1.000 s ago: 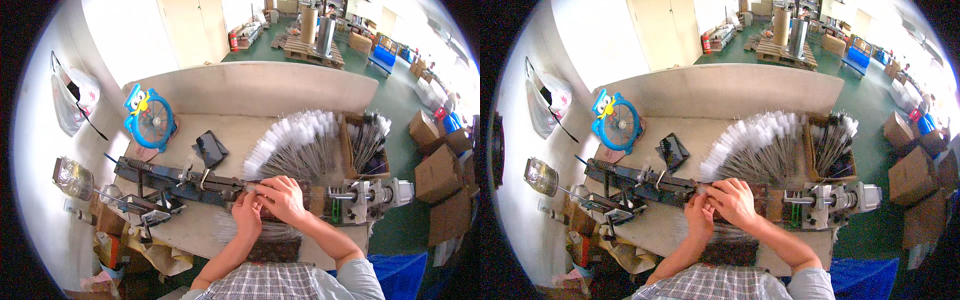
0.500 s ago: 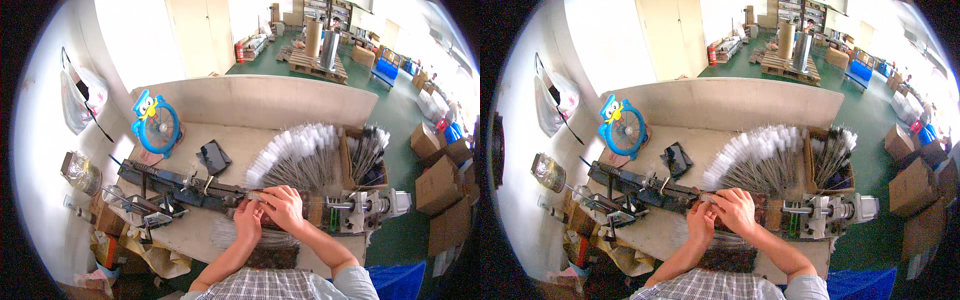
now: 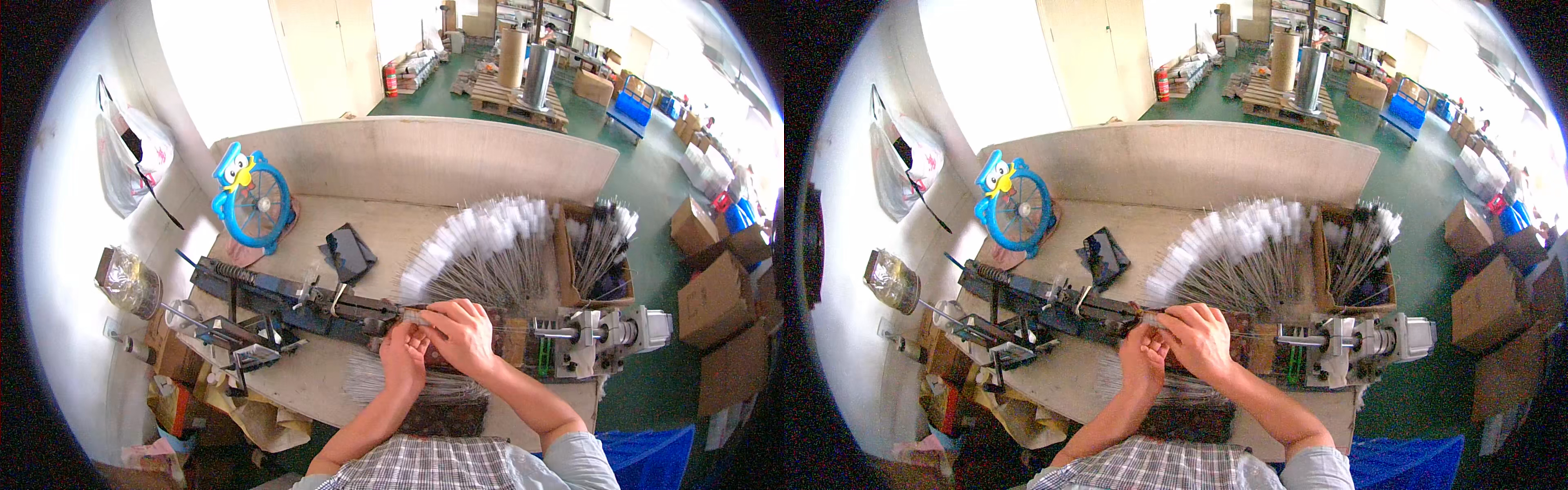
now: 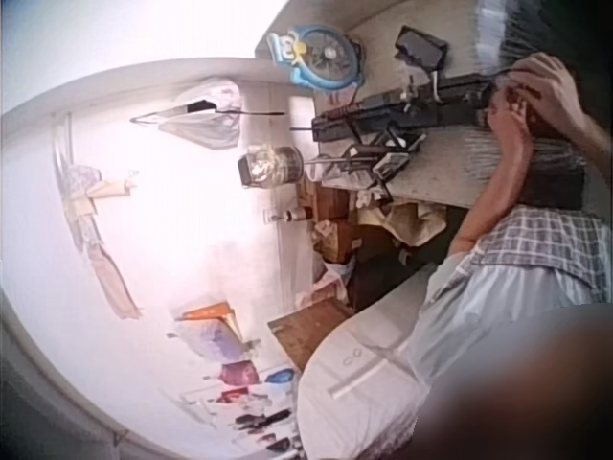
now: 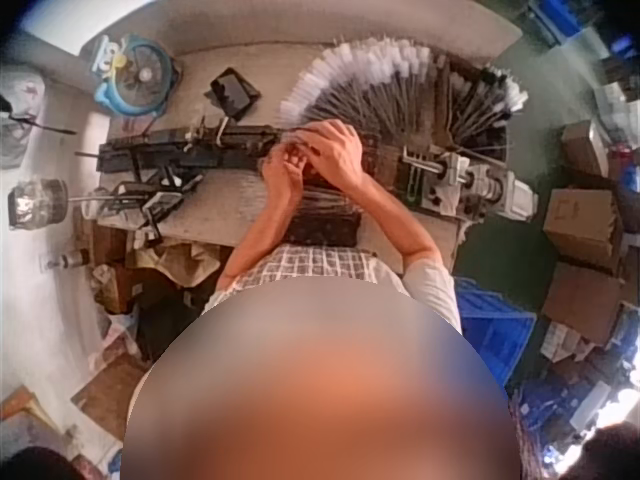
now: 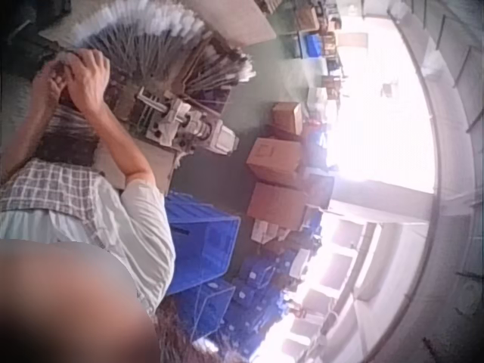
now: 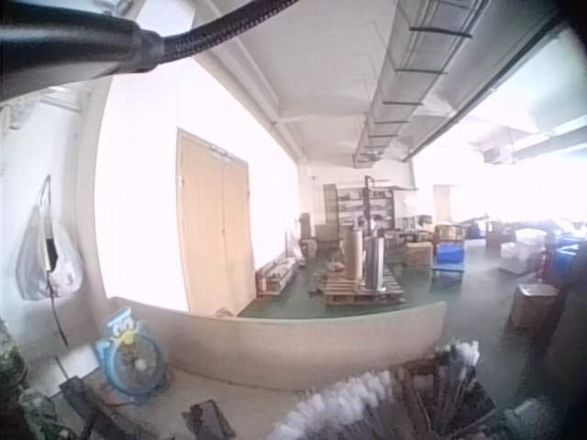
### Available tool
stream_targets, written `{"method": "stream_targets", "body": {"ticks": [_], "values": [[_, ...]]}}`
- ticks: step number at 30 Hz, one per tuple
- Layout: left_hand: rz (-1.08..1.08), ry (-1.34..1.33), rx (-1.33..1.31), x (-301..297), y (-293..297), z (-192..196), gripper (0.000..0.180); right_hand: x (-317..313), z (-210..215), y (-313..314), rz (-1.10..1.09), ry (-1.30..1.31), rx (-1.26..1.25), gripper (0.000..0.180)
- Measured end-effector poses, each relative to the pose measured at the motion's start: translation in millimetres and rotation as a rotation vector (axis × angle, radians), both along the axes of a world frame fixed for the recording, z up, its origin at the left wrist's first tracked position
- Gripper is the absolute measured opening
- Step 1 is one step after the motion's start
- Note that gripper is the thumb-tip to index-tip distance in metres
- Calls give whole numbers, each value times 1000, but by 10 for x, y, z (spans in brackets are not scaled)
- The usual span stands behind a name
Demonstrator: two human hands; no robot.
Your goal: Manufacturing cleaning brushes by inserting bristles into metal handles using an assembly machine.
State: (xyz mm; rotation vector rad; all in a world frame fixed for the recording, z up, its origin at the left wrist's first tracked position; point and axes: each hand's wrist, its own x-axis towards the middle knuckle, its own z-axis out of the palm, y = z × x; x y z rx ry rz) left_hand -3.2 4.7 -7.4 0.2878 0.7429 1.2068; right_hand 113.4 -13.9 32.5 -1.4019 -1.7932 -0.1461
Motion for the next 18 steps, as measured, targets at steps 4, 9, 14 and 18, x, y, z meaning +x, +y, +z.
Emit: {"method": "stream_targets", "body": {"ticks": [4,9,14,18], "values": [[-9,-43,-6,-36,-10,118,26,13,153,-65,-17,47,-27,24],[-44,-13,-56,-113,-34,114,51,167,40,-178,-48,-140,-215,16],[-158,86,1,-141,-72,134,62,192,79,-270,-60,-119,-126,12],[-181,158,-3,-144,-116,148,62,297,135,-328,-13,-25,-130,11]]}}
